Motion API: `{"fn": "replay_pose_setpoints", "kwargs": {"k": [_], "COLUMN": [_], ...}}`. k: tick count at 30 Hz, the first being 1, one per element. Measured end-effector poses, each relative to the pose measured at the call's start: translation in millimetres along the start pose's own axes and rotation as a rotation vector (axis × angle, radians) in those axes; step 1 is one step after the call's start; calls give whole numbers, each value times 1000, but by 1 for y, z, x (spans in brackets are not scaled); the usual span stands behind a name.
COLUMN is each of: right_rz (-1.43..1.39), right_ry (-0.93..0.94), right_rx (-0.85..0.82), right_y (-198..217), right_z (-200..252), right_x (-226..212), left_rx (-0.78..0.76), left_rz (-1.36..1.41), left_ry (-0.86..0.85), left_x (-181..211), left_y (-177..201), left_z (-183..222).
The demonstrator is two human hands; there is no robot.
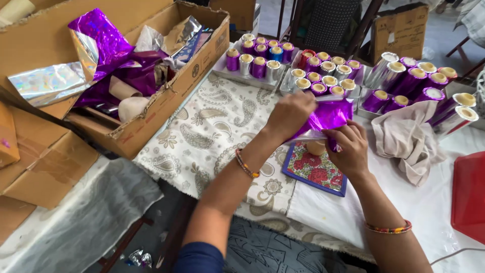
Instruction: The recorder is cleaning and wrapping small cylindrical objects in decorative purple and silver foil at a workspace.
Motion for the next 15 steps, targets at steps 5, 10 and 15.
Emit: {"fn": "replay_pose_setpoints", "kwargs": {"k": [5, 10, 15], "right_rz": [-31, -92, -564], "right_ry": [-89, -183, -805], "right_rx": [-149, -60, -150], "right_y": [4, 7, -21], "right_z": [-18, -28, -6], "right_x": [-28, -36, 6], "left_rx": [-17, -163, -4], "left_rz": [522, 775, 855], "left_ry": [621, 707, 642], "left_x": [-32, -30, -27], "left_y": [-48, -66, -72], "left_z": [25, 51, 61]}}
Point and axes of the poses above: each hand's wrist, its own z-axis away from the middle knuckle, its own y-axis out of the back of the hand, x = y × z, the point moved 6 cm from there along -z, towards the middle knuckle, and after that the axes turned 8 degrees about -z, right-handed, at the moved point
